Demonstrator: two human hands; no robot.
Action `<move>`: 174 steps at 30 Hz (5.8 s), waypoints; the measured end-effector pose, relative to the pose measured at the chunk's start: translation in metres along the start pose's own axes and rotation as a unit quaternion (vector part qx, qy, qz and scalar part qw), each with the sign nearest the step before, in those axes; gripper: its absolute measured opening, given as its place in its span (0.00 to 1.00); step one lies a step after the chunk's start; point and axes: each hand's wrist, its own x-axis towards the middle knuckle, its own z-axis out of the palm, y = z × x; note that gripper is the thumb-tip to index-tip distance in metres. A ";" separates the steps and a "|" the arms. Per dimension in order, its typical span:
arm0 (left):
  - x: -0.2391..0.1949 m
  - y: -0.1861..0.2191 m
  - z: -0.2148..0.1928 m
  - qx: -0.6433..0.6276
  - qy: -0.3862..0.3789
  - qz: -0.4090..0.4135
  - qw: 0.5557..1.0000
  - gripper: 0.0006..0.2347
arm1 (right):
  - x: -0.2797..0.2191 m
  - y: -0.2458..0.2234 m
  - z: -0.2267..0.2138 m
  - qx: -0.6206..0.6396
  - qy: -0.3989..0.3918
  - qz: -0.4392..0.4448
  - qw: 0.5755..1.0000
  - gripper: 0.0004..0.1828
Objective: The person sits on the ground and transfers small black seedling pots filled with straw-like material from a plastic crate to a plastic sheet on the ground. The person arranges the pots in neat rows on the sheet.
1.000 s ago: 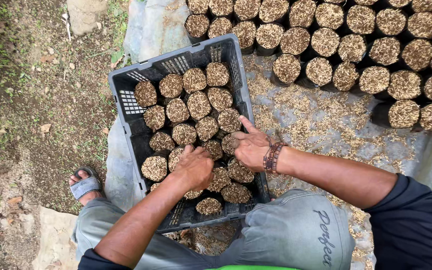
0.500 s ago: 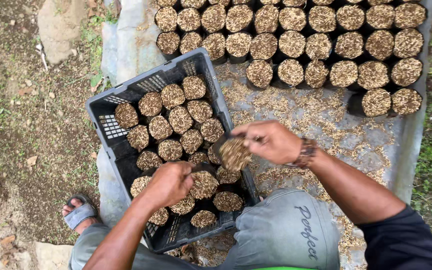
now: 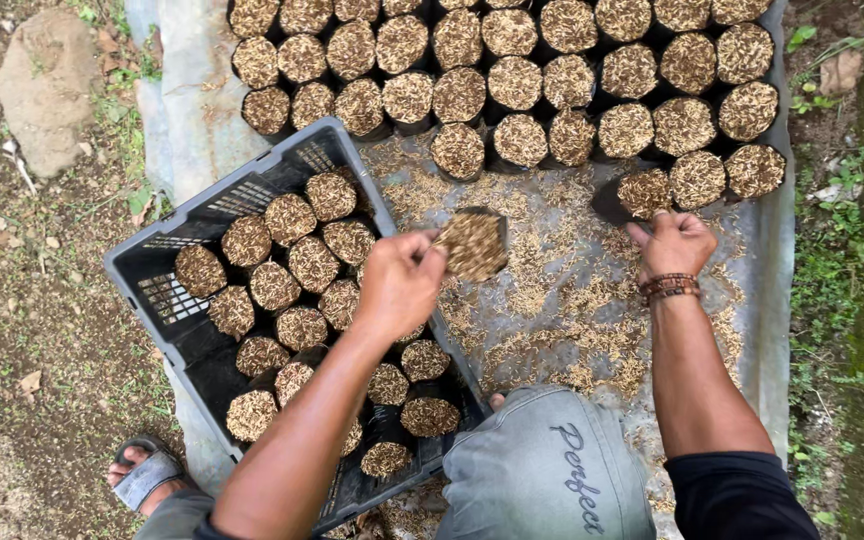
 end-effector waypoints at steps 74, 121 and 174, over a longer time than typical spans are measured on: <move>0.093 -0.065 0.173 -0.249 -0.092 -0.252 0.930 0.20 | 0.128 0.030 -0.053 -0.061 0.166 -0.056 0.983 0.22; -0.155 -0.113 -0.187 0.315 -0.204 -0.254 0.891 0.08 | -0.304 -0.007 0.150 -0.494 -0.786 -0.319 0.190 0.11; 0.068 -0.071 0.092 0.087 0.155 -0.292 0.940 0.05 | -0.111 0.051 0.133 0.294 -0.081 0.228 0.925 0.33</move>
